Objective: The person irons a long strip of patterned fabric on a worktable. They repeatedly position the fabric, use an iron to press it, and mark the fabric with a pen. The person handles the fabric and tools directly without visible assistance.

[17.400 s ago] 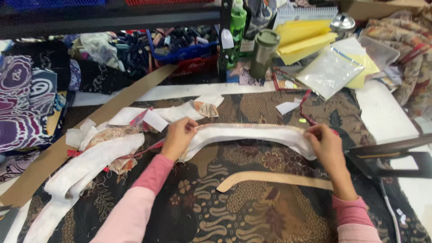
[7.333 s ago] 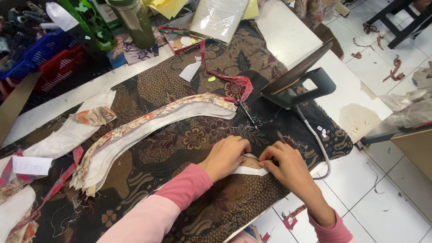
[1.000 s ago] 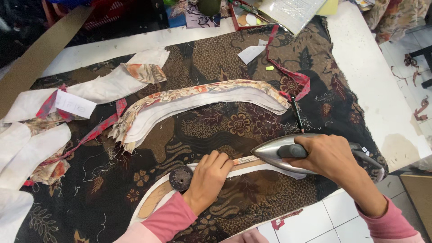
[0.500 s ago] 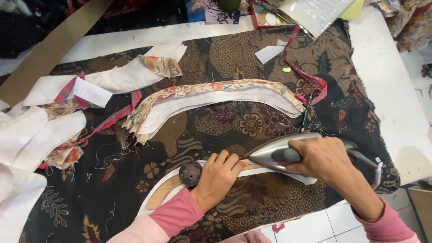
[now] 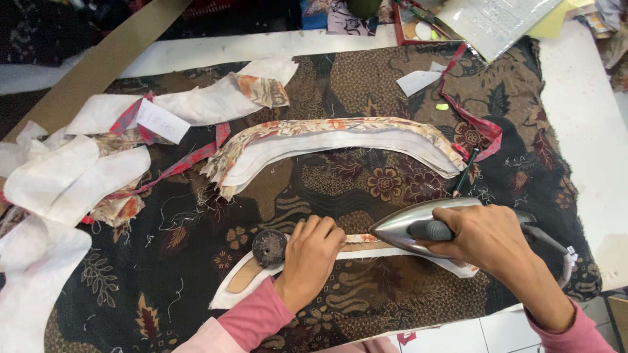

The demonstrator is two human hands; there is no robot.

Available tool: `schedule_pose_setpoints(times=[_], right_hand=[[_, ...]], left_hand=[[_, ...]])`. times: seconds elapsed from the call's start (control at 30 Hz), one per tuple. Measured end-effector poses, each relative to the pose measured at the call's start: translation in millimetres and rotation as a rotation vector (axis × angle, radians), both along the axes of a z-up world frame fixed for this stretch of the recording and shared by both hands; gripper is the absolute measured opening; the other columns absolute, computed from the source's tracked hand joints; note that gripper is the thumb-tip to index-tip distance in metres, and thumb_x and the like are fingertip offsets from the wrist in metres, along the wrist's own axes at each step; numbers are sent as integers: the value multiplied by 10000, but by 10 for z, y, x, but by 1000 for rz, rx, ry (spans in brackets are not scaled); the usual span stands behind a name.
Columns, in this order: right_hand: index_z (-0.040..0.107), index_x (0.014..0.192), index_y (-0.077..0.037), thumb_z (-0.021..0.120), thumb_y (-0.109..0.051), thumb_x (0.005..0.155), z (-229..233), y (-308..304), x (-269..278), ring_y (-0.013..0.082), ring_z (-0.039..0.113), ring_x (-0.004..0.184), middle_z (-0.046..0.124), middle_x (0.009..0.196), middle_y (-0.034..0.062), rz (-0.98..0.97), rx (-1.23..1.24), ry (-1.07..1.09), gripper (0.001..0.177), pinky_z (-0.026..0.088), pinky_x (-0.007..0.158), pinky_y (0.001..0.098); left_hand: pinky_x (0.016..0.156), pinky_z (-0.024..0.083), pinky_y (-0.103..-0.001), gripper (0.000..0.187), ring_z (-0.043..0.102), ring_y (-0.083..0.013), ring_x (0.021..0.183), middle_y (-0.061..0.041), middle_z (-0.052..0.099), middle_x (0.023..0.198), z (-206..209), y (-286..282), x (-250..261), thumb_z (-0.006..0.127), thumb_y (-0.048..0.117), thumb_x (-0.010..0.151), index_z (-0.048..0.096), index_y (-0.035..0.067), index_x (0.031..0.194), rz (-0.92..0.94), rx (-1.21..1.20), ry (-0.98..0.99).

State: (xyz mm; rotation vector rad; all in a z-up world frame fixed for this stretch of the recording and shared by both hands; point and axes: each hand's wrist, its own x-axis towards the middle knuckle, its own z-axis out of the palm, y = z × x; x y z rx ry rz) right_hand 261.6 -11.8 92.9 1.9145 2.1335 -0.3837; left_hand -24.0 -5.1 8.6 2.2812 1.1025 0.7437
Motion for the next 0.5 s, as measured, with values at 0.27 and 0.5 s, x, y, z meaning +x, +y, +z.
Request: schedule_pose_setpoints(times=[0.27, 0.5], right_hand=[[725, 877, -221, 774, -621, 675, -28, 52, -195, 328, 702, 637, 718, 699, 75, 27, -56, -40, 451, 518, 546, 461], [722, 867, -198, 788, -600, 674, -75, 76, -259, 334, 683, 599, 693, 608, 95, 24, 30, -33, 450, 510, 536, 449]], left_hand=[[824, 467, -403, 89, 589, -246, 956, -40, 612, 968, -61, -65, -37, 645, 103, 841, 673, 85, 924, -22, 118, 31], [810, 463, -395, 121, 589, -240, 960, -31, 621, 1001, -48, -63, -64, 630, 85, 838, 682, 89, 947, -15, 135, 73]])
